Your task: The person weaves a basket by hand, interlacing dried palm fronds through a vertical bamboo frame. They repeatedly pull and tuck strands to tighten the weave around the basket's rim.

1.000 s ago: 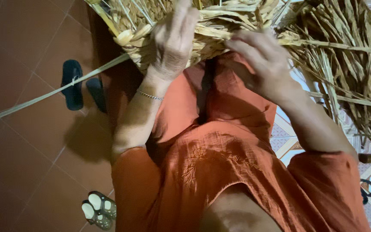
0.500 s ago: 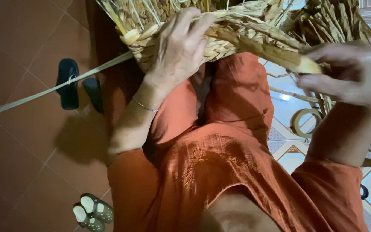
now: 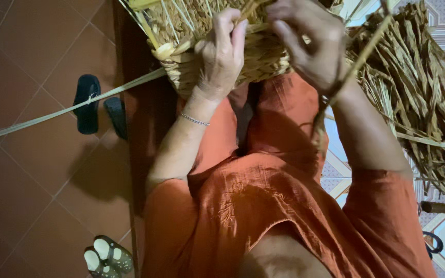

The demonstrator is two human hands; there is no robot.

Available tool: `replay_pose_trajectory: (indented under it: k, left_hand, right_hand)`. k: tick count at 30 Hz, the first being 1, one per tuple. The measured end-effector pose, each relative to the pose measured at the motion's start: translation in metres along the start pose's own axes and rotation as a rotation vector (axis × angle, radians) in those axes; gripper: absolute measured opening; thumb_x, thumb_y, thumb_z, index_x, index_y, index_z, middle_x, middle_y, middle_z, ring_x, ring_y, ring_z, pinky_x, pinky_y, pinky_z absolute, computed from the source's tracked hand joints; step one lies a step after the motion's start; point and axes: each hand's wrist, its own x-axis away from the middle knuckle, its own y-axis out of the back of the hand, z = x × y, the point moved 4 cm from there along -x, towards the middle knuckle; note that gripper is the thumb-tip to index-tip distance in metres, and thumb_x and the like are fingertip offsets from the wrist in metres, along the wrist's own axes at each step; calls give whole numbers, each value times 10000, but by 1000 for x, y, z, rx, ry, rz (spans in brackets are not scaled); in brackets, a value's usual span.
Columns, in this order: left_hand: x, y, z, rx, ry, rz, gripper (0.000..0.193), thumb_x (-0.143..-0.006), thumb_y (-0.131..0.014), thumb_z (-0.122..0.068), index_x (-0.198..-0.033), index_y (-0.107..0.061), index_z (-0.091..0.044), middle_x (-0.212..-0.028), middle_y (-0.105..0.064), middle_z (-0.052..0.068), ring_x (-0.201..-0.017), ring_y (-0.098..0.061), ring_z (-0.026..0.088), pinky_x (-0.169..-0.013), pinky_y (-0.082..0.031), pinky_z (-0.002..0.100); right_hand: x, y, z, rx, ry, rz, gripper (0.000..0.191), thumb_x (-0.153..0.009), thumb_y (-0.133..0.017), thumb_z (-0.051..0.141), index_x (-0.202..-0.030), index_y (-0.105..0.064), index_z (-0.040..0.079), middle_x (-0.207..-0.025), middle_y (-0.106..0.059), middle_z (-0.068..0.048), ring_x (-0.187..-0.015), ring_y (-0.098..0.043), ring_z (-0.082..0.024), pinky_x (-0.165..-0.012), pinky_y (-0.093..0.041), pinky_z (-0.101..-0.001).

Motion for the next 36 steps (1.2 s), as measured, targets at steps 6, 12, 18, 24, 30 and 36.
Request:
replay_pose_trajectory:
  k: [6, 12, 18, 24, 30, 36]
  left_hand:
    - [5, -6, -10, -258, -268, 76, 274, -1039, -619, 51, -1303, -563, 98, -1077, -671, 250, -829, -745, 316, -692, -637, 351]
    - [19, -16, -1, -424, -165, 552, 258, -939, -551, 113, -1179, -556, 208, -1174, -586, 385, -524, -668, 253, -431, -562, 384]
    - [-1, -22, 22, -274, -291, 572, 264, -848, -629, -42, -1056, -643, 120, -865, -592, 245, -582, -603, 265, -496, -533, 417]
    - [-15, -24, 23, -286, -168, 615, 249, -806, -691, -58, -1038, -684, 32, -805, -652, 174, -657, -634, 283, -595, -554, 430]
    - [16, 24, -6, 268, 103, 301, 435, -872, -663, 44, -1301, -596, 71, -1245, -662, 257, -667, -719, 232, -555, -627, 292]
    - [28, 110, -12, -254, -1, 99, 276, -1026, -643, 50, -1277, -659, -65, -1275, -608, 86, -1029, -696, 201, -864, -639, 281]
  right_hand:
    - [-15, -25, -13, 461, 22, 38, 25, -1018, -708, -38, -1036, -704, -22, -916, -705, -162, -856, -701, -325, -756, -560, -397]
    - [-13, -27, -23, 587, -67, 191, 153, -1000, -687, 39, -1140, -744, 14, -864, -721, -156, -706, -680, -300, -628, -537, -392]
    - [-20, -30, -37, 423, -39, 202, 199, -881, -750, 64, -1077, -746, 30, -862, -715, -165, -682, -682, -304, -634, -555, -390]
    - [-15, -30, -34, 176, -127, 52, 238, -911, -673, -96, -1104, -750, 20, -872, -712, -163, -735, -726, -275, -656, -563, -376]
    - [-9, -40, -29, 441, -56, -156, 150, -918, -706, -52, -1034, -655, 28, -886, -668, -152, -783, -698, -341, -690, -555, -429]
    - [-5, -44, -22, 517, -98, -209, 258, -880, -661, -76, -1116, -635, 25, -916, -687, -154, -791, -697, -355, -685, -548, -439]
